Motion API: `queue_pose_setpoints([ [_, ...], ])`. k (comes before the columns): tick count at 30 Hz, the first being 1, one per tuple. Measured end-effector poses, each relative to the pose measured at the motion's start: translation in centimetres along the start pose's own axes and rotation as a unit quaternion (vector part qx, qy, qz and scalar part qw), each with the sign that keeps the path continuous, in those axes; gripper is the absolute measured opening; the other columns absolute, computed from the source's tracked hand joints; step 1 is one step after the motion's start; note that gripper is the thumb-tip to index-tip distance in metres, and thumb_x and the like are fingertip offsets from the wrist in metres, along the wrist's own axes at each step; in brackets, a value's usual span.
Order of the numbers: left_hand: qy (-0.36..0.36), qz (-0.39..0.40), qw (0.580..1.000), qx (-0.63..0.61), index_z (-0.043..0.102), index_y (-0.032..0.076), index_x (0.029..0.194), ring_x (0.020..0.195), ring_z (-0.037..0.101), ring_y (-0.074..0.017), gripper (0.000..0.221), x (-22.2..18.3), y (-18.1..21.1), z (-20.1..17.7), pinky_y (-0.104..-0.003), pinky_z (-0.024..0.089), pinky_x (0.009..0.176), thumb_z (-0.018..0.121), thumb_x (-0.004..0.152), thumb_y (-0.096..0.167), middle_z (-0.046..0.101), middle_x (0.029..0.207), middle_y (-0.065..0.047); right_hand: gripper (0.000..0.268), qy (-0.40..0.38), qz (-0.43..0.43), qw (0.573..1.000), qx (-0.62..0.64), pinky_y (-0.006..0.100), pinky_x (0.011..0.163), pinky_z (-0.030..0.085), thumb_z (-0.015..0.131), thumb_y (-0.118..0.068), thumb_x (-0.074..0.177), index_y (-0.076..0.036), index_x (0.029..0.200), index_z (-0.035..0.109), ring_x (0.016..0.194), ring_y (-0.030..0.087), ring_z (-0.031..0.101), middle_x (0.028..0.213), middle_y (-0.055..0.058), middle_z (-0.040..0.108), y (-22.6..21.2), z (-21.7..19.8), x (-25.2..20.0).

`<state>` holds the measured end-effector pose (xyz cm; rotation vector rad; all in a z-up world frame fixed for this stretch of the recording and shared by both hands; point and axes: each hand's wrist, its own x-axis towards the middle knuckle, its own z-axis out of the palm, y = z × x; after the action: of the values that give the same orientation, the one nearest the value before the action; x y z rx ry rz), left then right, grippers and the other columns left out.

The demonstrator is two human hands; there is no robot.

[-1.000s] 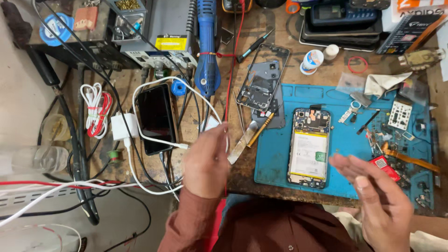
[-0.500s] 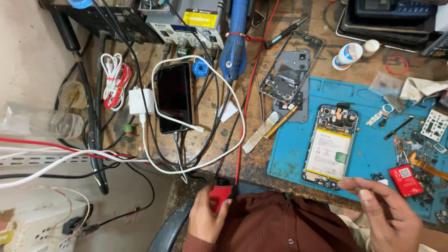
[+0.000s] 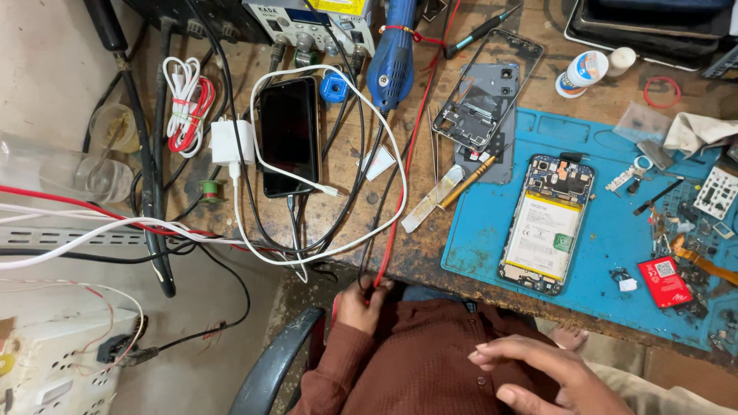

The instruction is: The person disassembles a smartphone by removing the back cover and detaching the screen assembly. They use a screwdriver to remove screws and a metal pry tool to separate components. The person then uses a multimeter to test the battery connections on the exposed motherboard.

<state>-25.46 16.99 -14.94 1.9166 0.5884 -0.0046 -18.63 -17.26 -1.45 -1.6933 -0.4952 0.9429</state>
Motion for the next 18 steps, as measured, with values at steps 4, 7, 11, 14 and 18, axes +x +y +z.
queue_pose_setpoints([
  [4, -0.069, 0.043, 0.996, 0.036, 0.077, 0.001, 0.101, 0.067, 0.074, -0.0114, 0.023, -3.8, 6.2, -4.6, -0.028, 0.058, 0.062, 0.078, 0.09, 0.021, 0.08, 0.079, -0.009, 0.053, -0.031, 0.06, 0.997, 0.024, 0.036, 0.106, 0.052, 0.076, -0.022, 0.087, -0.012, 0.139, 0.066, 0.12, 0.018, 0.066, 0.128, 0.004, 0.07, -2.5, 1.1, 3.3],
  [7, -0.129, -0.05, 0.987, -0.085, 0.077, 0.001, 0.105, 0.056, 0.065, -0.0089, 0.024, -5.9, 9.8, -5.8, -0.026, 0.054, 0.052, 0.076, 0.091, 0.02, 0.081, 0.078, -0.009, 0.056, -0.029, -0.033, 0.998, -0.034, 0.036, 0.104, 0.05, 0.074, -0.025, 0.09, -0.008, 0.142, 0.06, 0.123, 0.023, 0.063, 0.133, 0.009, 0.066, -4.4, 2.8, 6.4],
  [11, -0.171, -0.067, 0.948, -0.259, 0.071, -0.001, 0.11, 0.059, 0.06, -0.0057, 0.022, -5.9, 13.0, -6.0, -0.022, 0.048, 0.05, 0.066, 0.1, 0.017, 0.08, 0.087, -0.008, 0.051, -0.045, -0.273, 0.957, -0.084, 0.043, 0.105, 0.042, 0.071, -0.021, 0.097, 0.004, 0.138, 0.055, 0.132, 0.038, 0.054, 0.142, 0.024, 0.058, -5.1, 6.1, 9.3],
  [14, -0.178, -0.029, 0.935, -0.305, 0.069, -0.004, 0.111, 0.059, 0.055, -0.006, 0.02, -4.5, 14.5, -5.7, -0.021, 0.044, 0.051, 0.063, 0.106, 0.015, 0.076, 0.086, -0.011, 0.034, -0.07, -0.185, 0.98, -0.013, 0.04, 0.101, 0.05, 0.066, -0.021, 0.1, 0.0, 0.125, 0.062, 0.12, 0.032, 0.065, 0.128, 0.016, 0.068, -4.0, 8.5, 10.9],
  [18, -0.192, -0.059, 0.909, -0.365, 0.067, -0.004, 0.12, 0.06, 0.056, -0.0066, 0.027, -2.9, 17.1, -5.5, -0.021, 0.044, 0.052, 0.063, 0.105, 0.018, 0.076, 0.09, -0.014, 0.019, -0.042, -0.087, 0.995, -0.008, 0.034, 0.087, 0.059, 0.063, -0.021, 0.102, -0.004, 0.108, 0.07, 0.098, 0.026, 0.077, 0.103, 0.009, 0.079, -3.0, 9.1, 11.7],
])
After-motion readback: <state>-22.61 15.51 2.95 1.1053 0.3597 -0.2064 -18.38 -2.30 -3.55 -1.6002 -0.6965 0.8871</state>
